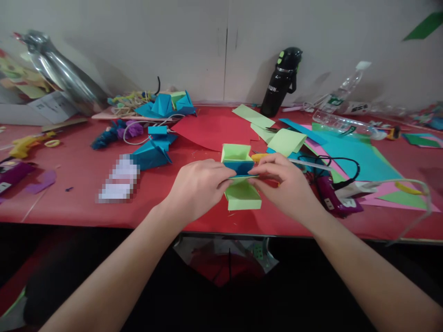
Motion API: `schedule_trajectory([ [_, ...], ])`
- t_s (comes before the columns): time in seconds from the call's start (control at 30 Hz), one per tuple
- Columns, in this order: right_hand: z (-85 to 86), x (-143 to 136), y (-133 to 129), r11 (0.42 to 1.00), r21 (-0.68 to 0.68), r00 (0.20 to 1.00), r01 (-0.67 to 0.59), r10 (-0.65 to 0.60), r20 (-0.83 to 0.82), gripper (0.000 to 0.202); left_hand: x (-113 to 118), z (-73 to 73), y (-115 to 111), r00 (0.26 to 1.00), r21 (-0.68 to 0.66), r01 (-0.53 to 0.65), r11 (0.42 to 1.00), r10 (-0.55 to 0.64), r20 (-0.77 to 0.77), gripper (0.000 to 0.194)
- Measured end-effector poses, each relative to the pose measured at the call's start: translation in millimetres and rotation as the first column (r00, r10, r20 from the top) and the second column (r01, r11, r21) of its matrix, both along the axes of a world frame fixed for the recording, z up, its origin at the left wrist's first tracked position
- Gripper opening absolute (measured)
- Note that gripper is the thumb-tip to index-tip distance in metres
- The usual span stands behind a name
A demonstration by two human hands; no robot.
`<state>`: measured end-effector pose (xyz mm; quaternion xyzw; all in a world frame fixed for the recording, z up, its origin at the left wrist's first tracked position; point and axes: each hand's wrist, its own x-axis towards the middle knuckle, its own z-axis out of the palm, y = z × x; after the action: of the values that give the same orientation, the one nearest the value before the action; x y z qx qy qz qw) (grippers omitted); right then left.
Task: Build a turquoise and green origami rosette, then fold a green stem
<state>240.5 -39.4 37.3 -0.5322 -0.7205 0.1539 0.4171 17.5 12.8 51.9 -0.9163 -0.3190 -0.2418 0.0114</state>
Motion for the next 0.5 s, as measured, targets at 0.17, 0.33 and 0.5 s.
schedule_trajectory([
  [0.17, -4.1, -2, 0, 0.996, 0.086, 0.992, -0.038, 0.027, 0.126, 0.014, 3, -7.5, 1, 1.0, -0.039, 0.025, 0.999, -0.026, -0.014, 0.017],
  [0.33, -6.7, -3, 2, 0.995, 0.054, 0.976, -0.087, 0.074, 0.206, 0.02, 0, -11.7, 2, 0.999, -0.045, 0.039, 0.998, -0.04, -0.022, 0.02],
  [0.5, -5.6, -2, 6, 0.99, 0.001, 0.961, -0.142, 0.138, 0.241, 0.019, -3, -12.3, 4, 0.996, -0.047, 0.065, 0.997, -0.067, -0.051, 0.021],
])
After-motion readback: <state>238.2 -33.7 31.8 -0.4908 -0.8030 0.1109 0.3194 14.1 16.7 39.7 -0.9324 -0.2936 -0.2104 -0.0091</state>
